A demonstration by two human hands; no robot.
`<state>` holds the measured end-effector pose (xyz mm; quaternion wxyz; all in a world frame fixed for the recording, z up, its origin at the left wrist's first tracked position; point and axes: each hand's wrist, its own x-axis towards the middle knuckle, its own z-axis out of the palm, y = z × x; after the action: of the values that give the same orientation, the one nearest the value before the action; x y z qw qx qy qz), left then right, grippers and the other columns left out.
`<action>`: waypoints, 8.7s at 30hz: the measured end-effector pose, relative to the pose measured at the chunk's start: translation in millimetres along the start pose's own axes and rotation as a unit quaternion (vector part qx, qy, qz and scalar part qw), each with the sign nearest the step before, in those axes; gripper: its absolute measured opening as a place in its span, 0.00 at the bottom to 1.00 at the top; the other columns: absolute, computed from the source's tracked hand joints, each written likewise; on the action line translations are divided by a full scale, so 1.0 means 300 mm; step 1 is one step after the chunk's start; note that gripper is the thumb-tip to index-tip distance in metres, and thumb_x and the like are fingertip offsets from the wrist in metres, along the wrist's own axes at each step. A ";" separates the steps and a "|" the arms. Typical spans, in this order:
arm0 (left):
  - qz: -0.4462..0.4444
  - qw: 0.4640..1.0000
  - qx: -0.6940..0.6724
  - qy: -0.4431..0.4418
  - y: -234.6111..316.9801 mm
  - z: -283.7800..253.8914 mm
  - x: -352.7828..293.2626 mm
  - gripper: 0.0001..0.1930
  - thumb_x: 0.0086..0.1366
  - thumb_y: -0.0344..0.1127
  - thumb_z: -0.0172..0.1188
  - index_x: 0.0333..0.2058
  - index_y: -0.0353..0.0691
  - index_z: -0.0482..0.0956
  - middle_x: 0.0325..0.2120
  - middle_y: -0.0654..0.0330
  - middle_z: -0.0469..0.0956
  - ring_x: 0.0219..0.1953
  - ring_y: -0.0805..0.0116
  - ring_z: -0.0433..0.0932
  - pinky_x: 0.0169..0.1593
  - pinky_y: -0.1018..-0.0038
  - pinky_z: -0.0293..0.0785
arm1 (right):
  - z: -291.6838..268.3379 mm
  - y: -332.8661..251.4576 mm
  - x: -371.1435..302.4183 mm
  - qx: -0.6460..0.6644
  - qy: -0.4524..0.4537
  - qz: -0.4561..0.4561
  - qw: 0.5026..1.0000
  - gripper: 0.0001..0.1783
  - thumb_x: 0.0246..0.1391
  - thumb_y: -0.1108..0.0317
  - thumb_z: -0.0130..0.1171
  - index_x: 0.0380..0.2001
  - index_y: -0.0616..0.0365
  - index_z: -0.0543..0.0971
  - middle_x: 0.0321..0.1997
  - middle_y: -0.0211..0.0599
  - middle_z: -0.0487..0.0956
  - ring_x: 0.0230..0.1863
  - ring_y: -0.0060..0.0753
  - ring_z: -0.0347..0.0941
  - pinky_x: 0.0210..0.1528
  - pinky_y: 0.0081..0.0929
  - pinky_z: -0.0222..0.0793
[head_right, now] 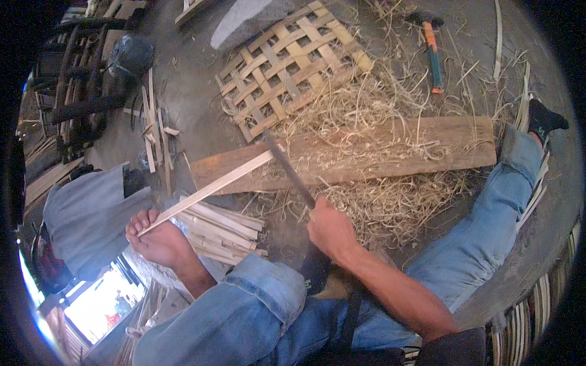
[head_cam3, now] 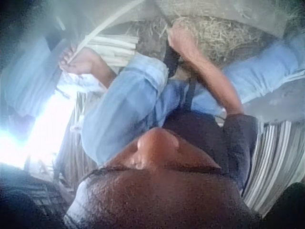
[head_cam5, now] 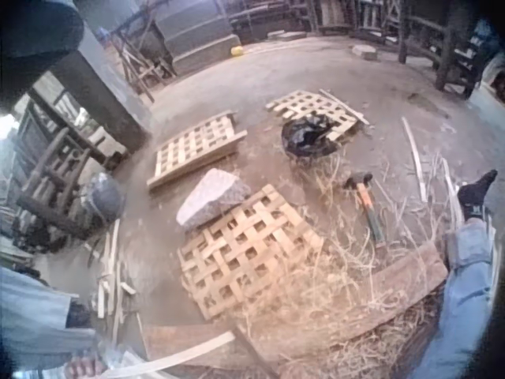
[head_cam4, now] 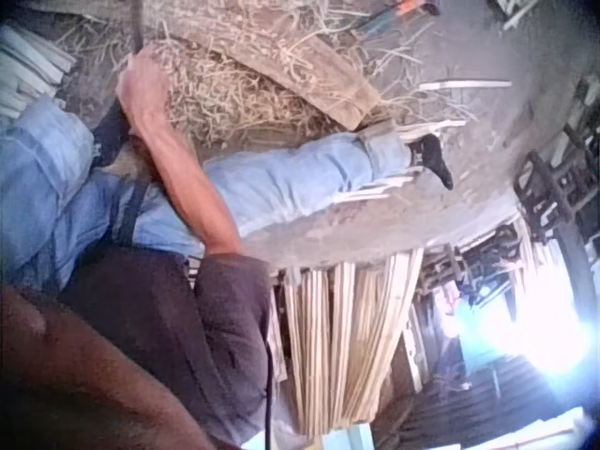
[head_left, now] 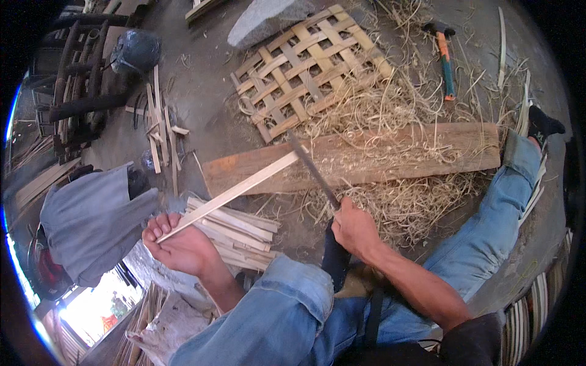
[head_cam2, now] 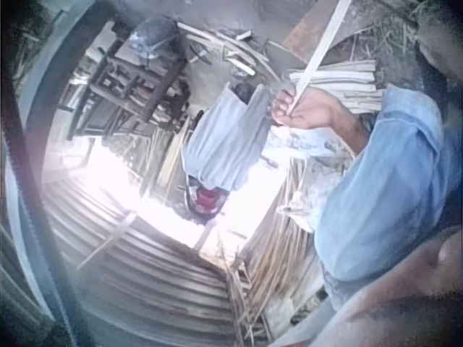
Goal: The person sits on the floor and uses a knife to shave thin strips from a wooden stick held in the left hand. The person repeatedly shaves the stick and places the finished pieces on the floor.
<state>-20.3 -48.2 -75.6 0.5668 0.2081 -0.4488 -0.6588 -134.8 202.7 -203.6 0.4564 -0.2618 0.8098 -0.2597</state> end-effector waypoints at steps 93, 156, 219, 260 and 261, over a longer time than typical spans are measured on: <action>0.033 0.889 0.450 -0.083 0.092 0.117 -0.054 0.20 0.69 0.38 0.53 0.54 0.33 0.67 0.37 0.57 0.75 0.39 0.69 0.75 0.42 0.76 0.75 | -0.157 -0.157 0.001 0.017 -0.023 -0.068 0.997 0.18 0.47 0.67 0.55 0.37 0.70 0.66 0.26 0.61 0.77 0.30 0.63 0.76 0.35 0.52 0.73; 0.226 0.849 0.456 -0.142 0.071 0.013 -0.062 0.08 0.68 0.35 0.52 0.40 0.38 0.65 0.33 0.53 0.74 0.34 0.65 0.76 0.39 0.68 0.77 | -0.490 -0.496 -0.333 -0.218 0.131 -0.264 0.930 0.11 0.62 0.64 0.47 0.28 0.59 0.69 0.15 0.29 0.68 0.12 0.20 0.62 0.07 0.21 0.57; 0.162 0.854 0.489 -0.070 0.108 0.106 -0.014 0.13 0.63 0.36 0.62 0.29 0.37 0.67 0.27 0.58 0.70 0.25 0.75 0.74 0.29 0.79 0.79 | -0.124 -0.175 -0.003 0.063 -0.057 -0.102 0.991 0.18 0.49 0.67 0.56 0.38 0.71 0.68 0.25 0.61 0.76 0.30 0.62 0.76 0.33 0.49 0.72; 0.147 0.806 0.573 -0.032 0.114 0.195 -0.091 0.12 0.55 0.34 0.67 0.32 0.35 0.73 0.25 0.62 0.72 0.27 0.77 0.70 0.33 0.81 0.68 | -0.107 -0.157 0.016 0.206 -0.061 -0.108 0.971 0.21 0.48 0.64 0.55 0.43 0.68 0.71 0.28 0.65 0.77 0.33 0.66 0.76 0.36 0.52 0.73; 0.151 0.796 0.585 -0.033 0.127 0.188 -0.094 0.12 0.56 0.34 0.66 0.32 0.35 0.73 0.25 0.62 0.72 0.27 0.77 0.70 0.33 0.81 0.68 | -0.114 -0.162 0.006 0.210 -0.069 -0.137 0.965 0.21 0.48 0.64 0.55 0.43 0.69 0.71 0.28 0.65 0.77 0.33 0.66 0.76 0.36 0.52 0.73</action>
<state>-35.6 -0.1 -21.9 0.4144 0.4078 -0.7927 -0.1833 -156.5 172.2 -157.4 0.5161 -0.2860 0.6596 -0.4656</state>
